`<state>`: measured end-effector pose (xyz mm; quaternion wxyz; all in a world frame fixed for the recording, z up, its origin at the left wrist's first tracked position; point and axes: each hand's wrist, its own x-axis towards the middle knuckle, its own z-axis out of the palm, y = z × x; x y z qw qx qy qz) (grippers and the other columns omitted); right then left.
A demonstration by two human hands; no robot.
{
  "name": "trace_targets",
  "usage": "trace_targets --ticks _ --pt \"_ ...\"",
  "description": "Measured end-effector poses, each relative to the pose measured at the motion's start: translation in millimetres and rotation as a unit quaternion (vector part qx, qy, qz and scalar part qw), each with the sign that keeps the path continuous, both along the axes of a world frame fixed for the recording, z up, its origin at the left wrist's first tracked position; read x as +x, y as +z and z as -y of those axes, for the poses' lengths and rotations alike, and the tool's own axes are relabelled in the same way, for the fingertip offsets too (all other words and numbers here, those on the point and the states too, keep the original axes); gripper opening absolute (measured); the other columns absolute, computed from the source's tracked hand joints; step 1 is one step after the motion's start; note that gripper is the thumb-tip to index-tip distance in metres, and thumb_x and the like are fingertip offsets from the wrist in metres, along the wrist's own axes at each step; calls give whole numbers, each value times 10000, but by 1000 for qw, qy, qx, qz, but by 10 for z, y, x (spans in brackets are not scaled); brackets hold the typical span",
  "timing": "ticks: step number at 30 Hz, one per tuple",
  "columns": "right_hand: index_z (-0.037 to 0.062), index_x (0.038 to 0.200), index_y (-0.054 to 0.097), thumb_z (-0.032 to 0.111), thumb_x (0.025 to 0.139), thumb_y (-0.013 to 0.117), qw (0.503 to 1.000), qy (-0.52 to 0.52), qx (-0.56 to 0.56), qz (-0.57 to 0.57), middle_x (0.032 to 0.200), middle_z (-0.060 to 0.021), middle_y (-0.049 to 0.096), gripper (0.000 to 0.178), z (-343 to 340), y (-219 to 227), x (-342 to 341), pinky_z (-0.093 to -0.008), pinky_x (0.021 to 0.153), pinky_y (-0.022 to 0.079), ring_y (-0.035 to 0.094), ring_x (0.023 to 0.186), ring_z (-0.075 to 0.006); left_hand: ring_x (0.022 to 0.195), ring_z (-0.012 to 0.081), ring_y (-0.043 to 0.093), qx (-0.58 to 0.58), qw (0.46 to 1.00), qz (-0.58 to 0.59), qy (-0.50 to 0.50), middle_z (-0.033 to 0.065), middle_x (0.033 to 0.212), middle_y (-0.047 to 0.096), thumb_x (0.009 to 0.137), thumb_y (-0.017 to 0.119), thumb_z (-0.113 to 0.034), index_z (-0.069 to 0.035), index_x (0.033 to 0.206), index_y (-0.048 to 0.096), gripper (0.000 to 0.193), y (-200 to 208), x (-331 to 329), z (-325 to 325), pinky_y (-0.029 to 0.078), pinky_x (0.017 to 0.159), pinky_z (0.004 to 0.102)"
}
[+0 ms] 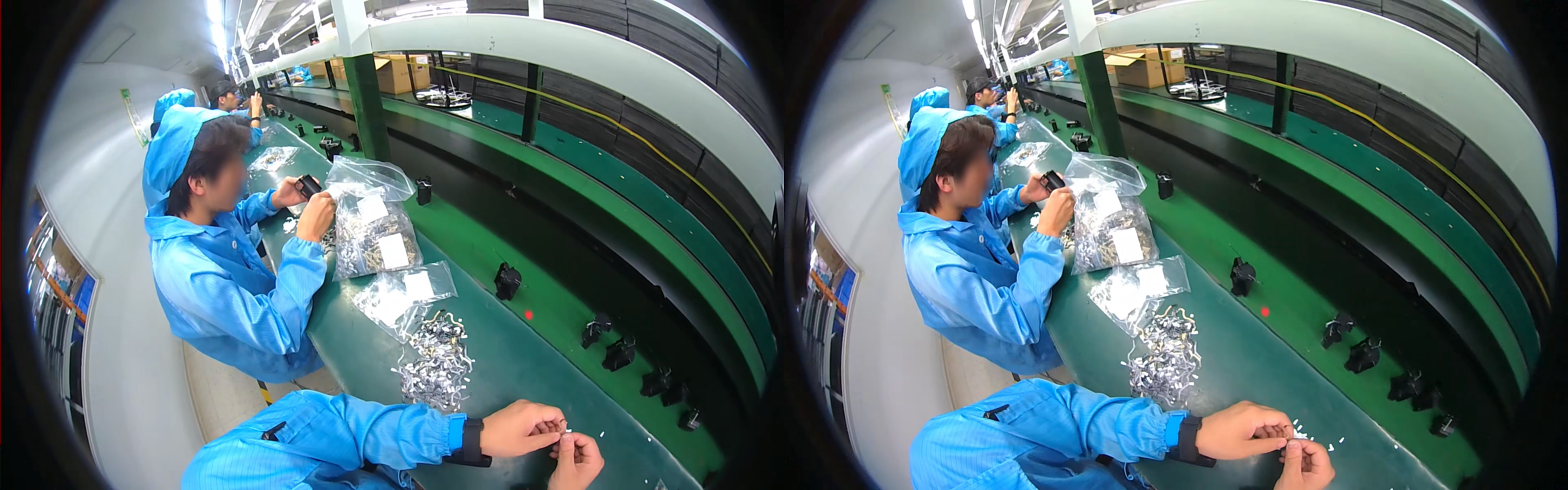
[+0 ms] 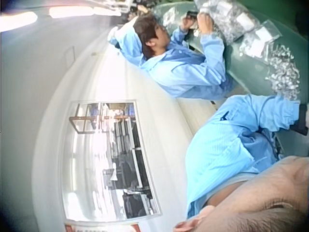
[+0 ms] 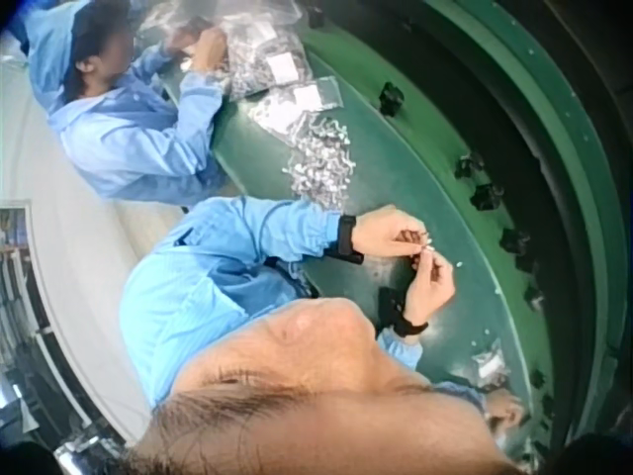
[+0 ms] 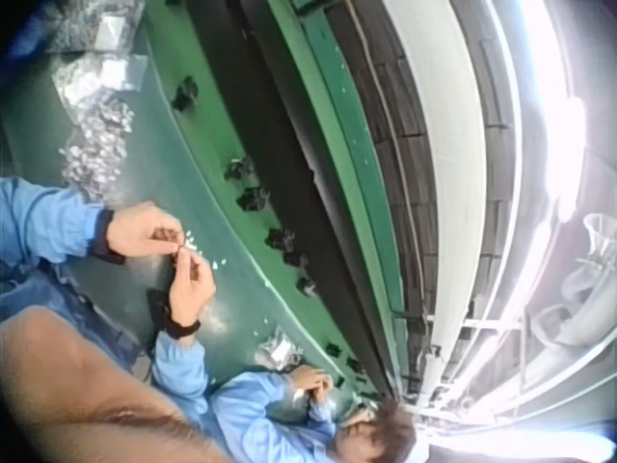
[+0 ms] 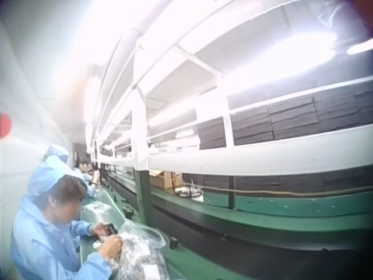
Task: Assembling small black plastic and metal components on an industrial assembly line.
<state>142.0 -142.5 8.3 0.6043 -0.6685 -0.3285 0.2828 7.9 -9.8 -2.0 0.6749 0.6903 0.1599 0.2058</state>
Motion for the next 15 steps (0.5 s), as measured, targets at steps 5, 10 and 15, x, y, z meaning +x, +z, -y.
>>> trace_targets --ticks 5,10,15 --pt "-35 1044 724 76 1003 708 1000 5 11 -13 892 -47 713 119 -6 53 -39 -239 722 517 630 782 -90 891 246 746 71 997 4 13 124 1006 725 980 655 -92 18 1098 655 161 5 -5 1 613 814 345" --pt "-39 1068 728 77 1004 707 998 13 9 -66 903 -44 719 134 6 24 15 -234 724 514 633 779 -91 885 267 742 76 997 -8 13 128 1008 719 985 648 -108 1 1087 668 150 41 -8 11 603 792 352" --pt "-38 1084 732 80 999 714 997 15 9 -76 905 -44 721 147 42 67 14 -231 719 511 634 770 -91 872 268 739 99 995 18 19 127 997 714 970 659 -104 -6 1086 676 153 29 0 36 592 780 355"
